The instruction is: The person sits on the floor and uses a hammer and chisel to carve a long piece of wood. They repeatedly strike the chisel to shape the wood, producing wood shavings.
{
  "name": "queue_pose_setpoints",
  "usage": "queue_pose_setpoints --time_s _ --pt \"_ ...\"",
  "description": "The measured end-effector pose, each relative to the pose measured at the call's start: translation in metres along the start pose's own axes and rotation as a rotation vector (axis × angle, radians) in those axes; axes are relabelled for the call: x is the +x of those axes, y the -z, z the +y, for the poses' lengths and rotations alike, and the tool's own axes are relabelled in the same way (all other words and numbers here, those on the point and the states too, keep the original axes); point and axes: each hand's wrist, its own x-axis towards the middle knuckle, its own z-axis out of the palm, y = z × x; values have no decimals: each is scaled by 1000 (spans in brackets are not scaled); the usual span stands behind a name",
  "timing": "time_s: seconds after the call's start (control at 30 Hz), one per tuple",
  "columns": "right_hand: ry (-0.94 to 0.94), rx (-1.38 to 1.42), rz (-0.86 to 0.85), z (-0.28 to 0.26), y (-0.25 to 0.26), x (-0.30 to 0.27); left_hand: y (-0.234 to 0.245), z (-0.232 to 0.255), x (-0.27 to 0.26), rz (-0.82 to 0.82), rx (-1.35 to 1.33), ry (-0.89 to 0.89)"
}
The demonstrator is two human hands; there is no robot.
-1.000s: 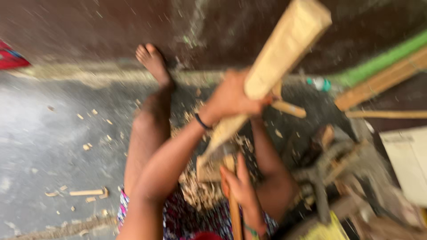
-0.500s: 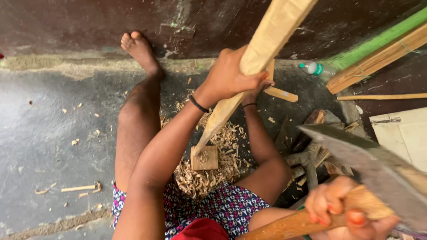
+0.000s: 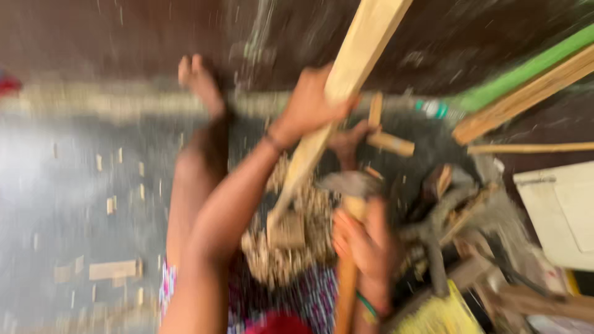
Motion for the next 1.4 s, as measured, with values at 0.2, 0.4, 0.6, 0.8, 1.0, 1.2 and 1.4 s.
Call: queue_pose_setpoints --time_s 0.2,0.4,0.6,0.8,1.0,1.2,1.4 --pt "316 227 -179 -103 81 -73 10 9 20 -58 -147 96" --pt "57 146 -119 -61 39 -45 20 16 26 -85 -101 143" --pt "-21 -5 -44 -5 -26 14 15 7 18 11 -94 -36" --pt "154 80 -34 -37 -7 -13 15 -13 24 36 -44 102" --pt "322 350 -297 -96 82 -57 24 -5 31 -36 -97 137" --pt "-25 174 -146 -51 42 -29 20 2 32 -51 -122 108" --pt "-162 -2 55 -2 -23 17 25 -1 29 -19 -110 169"
